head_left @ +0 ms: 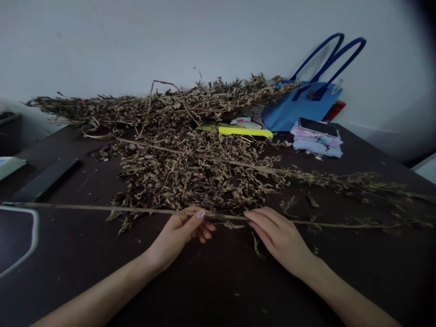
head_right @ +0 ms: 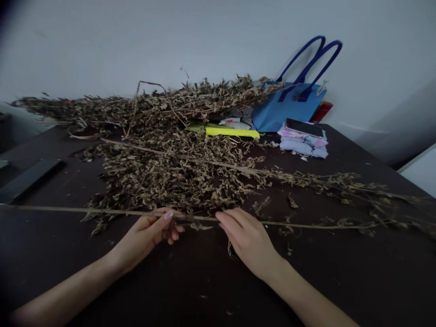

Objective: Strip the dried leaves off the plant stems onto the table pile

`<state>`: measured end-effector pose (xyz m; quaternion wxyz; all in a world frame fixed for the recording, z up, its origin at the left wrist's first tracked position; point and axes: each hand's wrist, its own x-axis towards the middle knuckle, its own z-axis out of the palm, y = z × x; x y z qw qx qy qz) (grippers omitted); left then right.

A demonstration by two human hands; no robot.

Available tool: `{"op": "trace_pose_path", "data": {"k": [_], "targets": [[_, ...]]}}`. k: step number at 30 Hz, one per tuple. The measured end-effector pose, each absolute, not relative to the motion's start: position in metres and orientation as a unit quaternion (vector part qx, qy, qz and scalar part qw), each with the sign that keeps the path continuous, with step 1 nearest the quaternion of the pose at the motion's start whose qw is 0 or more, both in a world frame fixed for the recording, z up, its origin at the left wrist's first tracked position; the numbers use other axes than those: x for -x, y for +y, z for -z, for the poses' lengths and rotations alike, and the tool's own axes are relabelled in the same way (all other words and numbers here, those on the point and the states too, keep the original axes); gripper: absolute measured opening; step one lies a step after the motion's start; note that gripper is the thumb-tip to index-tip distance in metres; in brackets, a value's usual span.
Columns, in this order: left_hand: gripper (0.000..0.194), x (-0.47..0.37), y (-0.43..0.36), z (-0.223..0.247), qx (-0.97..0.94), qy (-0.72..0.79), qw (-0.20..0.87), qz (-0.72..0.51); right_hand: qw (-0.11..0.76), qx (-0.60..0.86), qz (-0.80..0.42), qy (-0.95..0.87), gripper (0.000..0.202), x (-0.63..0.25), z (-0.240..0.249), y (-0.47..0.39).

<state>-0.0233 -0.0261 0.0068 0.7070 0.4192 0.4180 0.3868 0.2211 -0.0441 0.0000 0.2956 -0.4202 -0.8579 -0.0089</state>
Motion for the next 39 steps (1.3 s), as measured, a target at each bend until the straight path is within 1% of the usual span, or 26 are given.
{"op": "trace_pose_path", "data": {"k": [5,7,10,14,17,21,25,29,33,39], "targets": [[0.026,0.03,-0.018,-0.008,-0.444,0.445,0.667,-0.4,0.355,0.389,0.056,-0.848,0.043,-0.227,-0.016,-0.048],[0.025,0.034,-0.016,-0.009,-0.465,0.458,0.643,-0.4,0.361,0.407,0.08,-0.835,0.044,-0.234,-0.024,-0.048],[0.026,0.038,-0.013,-0.009,-0.491,0.472,0.616,-0.397,0.325,0.449,0.088,-0.828,0.036,-0.245,-0.03,-0.042],[0.029,0.04,-0.012,-0.007,-0.508,0.475,0.599,-0.397,0.261,0.459,0.042,-0.848,0.026,-0.249,-0.023,-0.034],[0.03,0.039,-0.012,-0.007,-0.513,0.477,0.59,-0.402,0.245,0.447,0.003,-0.86,0.023,-0.243,-0.016,-0.033],[0.03,0.036,-0.013,-0.01,-0.499,0.485,0.595,-0.403,0.256,0.44,-0.012,-0.861,0.02,-0.235,-0.011,-0.036],[0.024,0.034,-0.015,-0.015,-0.494,0.482,0.606,-0.395,0.276,0.439,0.003,-0.855,0.019,-0.234,-0.01,-0.035],[0.023,0.034,-0.015,-0.015,-0.508,0.481,0.603,-0.384,0.286,0.432,0.014,-0.855,0.019,-0.235,-0.01,-0.034],[0.025,0.035,-0.015,-0.013,-0.525,0.495,0.584,-0.372,0.293,0.432,0.007,-0.853,0.018,-0.235,-0.009,-0.033],[0.038,0.038,-0.014,-0.014,-0.589,0.508,0.531,-0.337,0.301,0.44,0.006,-0.846,0.017,-0.237,-0.007,-0.031]]}}
